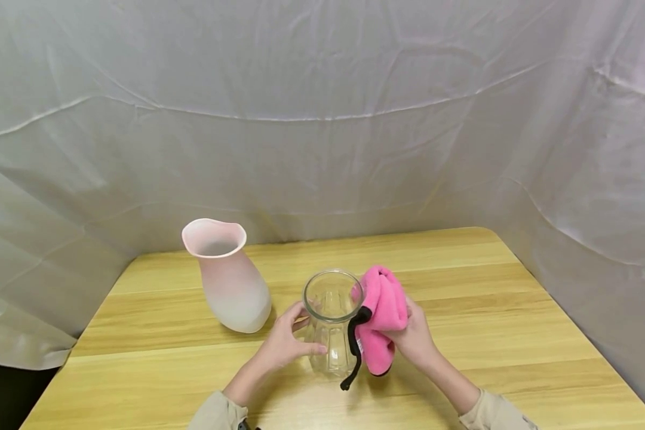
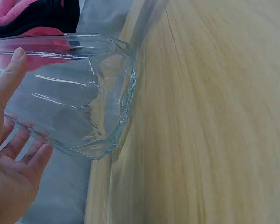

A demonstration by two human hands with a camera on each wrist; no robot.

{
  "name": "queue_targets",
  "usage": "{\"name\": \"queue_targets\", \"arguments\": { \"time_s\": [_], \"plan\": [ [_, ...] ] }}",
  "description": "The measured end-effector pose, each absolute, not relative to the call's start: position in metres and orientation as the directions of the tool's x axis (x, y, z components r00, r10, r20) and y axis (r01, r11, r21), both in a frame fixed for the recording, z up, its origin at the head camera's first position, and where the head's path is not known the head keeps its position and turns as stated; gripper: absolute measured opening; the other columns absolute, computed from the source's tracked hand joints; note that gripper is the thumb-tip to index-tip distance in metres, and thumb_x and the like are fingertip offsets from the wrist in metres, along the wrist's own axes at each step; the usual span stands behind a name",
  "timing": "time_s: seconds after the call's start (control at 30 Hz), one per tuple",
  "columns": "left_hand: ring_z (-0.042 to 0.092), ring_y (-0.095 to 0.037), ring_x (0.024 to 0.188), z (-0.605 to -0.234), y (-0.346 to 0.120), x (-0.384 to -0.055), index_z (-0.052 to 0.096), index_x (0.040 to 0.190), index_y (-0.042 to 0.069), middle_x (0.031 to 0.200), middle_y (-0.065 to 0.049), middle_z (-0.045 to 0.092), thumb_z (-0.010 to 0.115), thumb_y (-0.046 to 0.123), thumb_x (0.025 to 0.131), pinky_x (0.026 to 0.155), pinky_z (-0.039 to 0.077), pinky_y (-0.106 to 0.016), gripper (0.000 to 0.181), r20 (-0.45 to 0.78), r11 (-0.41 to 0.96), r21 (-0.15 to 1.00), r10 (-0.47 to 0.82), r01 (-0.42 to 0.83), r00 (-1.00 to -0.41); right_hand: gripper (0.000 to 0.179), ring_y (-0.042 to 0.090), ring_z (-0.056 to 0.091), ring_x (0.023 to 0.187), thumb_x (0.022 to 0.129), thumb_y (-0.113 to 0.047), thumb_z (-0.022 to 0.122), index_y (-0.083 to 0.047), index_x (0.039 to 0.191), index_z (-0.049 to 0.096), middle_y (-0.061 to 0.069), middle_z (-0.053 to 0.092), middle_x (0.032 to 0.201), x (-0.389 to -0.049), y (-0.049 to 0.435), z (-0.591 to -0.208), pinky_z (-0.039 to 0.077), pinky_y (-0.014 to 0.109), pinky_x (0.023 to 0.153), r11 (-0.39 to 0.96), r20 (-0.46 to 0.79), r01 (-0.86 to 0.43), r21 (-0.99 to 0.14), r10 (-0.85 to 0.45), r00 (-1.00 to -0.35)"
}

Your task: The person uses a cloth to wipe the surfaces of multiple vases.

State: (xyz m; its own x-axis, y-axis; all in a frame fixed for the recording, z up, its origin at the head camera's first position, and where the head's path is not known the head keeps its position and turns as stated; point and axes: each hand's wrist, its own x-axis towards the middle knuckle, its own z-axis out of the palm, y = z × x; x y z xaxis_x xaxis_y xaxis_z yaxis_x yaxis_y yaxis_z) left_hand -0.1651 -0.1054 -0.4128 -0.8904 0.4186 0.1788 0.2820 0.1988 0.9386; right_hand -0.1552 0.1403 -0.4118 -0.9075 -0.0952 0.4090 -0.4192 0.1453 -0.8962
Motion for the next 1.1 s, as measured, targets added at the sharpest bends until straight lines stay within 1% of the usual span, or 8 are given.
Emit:
{"name": "queue_targets", "arguments": {
  "time_s": [0.2, 0.43, 0.5, 0.6, 0.73, 0.8, 0.97, 1.1],
  "plan": [
    [0.043, -0.034, 0.119, -0.409, -0.104, -0.158, 0.044, 0.127, 0.000, 0.129, -0.016, 0.045, 0.079, 0.007, 0.066, 0.100, 0.038, -0.045, 0.071, 0.168, 0.251, 0.924, 0.412, 0.288, -0.896, 0.054, 0.007, 0.060, 0.076, 0.072, 0.006, 0.067, 0.003, 0.123, 0.049, -0.009, 0.062, 0.091, -0.154, 0.145, -0.414, 0.056, 0.028, 0.061, 0.173, 0.383, -0.385, -0.906, -0.051, -0.922],
    [0.034, -0.037, 0.126, -0.410, -0.103, -0.151, 0.043, 0.130, 0.005, 0.138, -0.017, 0.036, 0.077, 0.010, 0.069, 0.100, 0.036, -0.051, 0.071, 0.175, 0.265, 0.919, 0.390, 0.292, -0.904, 0.056, 0.007, 0.059, 0.078, 0.072, 0.003, 0.069, 0.001, 0.125, 0.049, -0.005, 0.060, 0.093, -0.150, 0.151, -0.417, 0.055, 0.027, 0.064, 0.206, 0.339, -0.336, -0.919, -0.019, -0.940],
    [0.035, -0.038, 0.125, -0.415, -0.102, -0.151, 0.041, 0.132, 0.007, 0.139, -0.017, 0.034, 0.078, 0.012, 0.069, 0.099, 0.036, -0.051, 0.073, 0.182, 0.278, 0.914, 0.367, 0.294, -0.912, 0.057, 0.007, 0.058, 0.079, 0.073, 0.003, 0.069, 0.000, 0.126, 0.048, -0.006, 0.060, 0.095, -0.150, 0.153, -0.418, 0.055, 0.026, 0.065, 0.211, 0.337, -0.332, -0.920, -0.013, -0.942],
    [0.037, -0.035, 0.124, -0.424, -0.098, -0.150, 0.040, 0.134, 0.012, 0.139, -0.013, 0.036, 0.081, 0.020, 0.065, 0.101, 0.035, -0.051, 0.081, 0.205, 0.330, 0.895, 0.292, 0.299, -0.934, 0.059, 0.006, 0.058, 0.081, 0.073, 0.002, 0.069, 0.000, 0.128, 0.046, -0.007, 0.060, 0.097, -0.150, 0.156, -0.419, 0.055, 0.026, 0.066, 0.215, 0.334, -0.328, -0.920, -0.009, -0.943],
    [0.039, -0.030, 0.123, -0.429, -0.088, -0.143, 0.040, 0.133, 0.016, 0.136, -0.007, 0.041, 0.082, 0.042, 0.058, 0.099, 0.033, -0.057, 0.090, 0.245, 0.457, 0.846, 0.123, 0.275, -0.962, 0.060, 0.005, 0.058, 0.083, 0.073, 0.002, 0.069, 0.001, 0.129, 0.045, -0.012, 0.059, 0.098, -0.150, 0.160, -0.420, 0.054, 0.025, 0.068, 0.224, 0.339, -0.329, -0.917, 0.003, -0.941],
    [0.040, -0.030, 0.121, -0.427, -0.081, -0.138, 0.041, 0.132, 0.017, 0.135, -0.007, 0.042, 0.081, 0.048, 0.055, 0.097, 0.034, -0.059, 0.092, 0.266, 0.490, 0.833, 0.049, 0.255, -0.963, 0.062, 0.004, 0.058, 0.083, 0.073, 0.003, 0.069, 0.001, 0.130, 0.044, -0.015, 0.059, 0.098, -0.150, 0.161, -0.421, 0.054, 0.025, 0.068, 0.231, 0.347, -0.337, -0.913, 0.003, -0.938],
    [0.045, -0.028, 0.116, -0.424, -0.066, -0.130, 0.043, 0.129, 0.013, 0.129, -0.004, 0.046, 0.083, 0.042, 0.054, 0.095, 0.040, -0.051, 0.090, 0.309, 0.479, 0.841, -0.042, 0.252, -0.950, 0.065, 0.003, 0.057, 0.083, 0.072, 0.005, 0.069, 0.002, 0.132, 0.041, -0.019, 0.058, 0.099, -0.150, 0.163, -0.423, 0.054, 0.023, 0.068, 0.238, 0.379, -0.369, -0.898, -0.007, -0.926],
    [0.045, -0.026, 0.115, -0.427, -0.058, -0.129, 0.043, 0.126, 0.011, 0.126, -0.003, 0.045, 0.085, 0.039, 0.053, 0.096, 0.040, -0.050, 0.088, 0.331, 0.497, 0.834, -0.104, 0.239, -0.938, 0.064, 0.002, 0.057, 0.083, 0.071, 0.007, 0.069, 0.003, 0.130, 0.043, -0.020, 0.058, 0.099, -0.149, 0.163, -0.424, 0.054, 0.023, 0.067, 0.232, 0.400, -0.392, -0.890, -0.011, -0.916]
  ]
}}
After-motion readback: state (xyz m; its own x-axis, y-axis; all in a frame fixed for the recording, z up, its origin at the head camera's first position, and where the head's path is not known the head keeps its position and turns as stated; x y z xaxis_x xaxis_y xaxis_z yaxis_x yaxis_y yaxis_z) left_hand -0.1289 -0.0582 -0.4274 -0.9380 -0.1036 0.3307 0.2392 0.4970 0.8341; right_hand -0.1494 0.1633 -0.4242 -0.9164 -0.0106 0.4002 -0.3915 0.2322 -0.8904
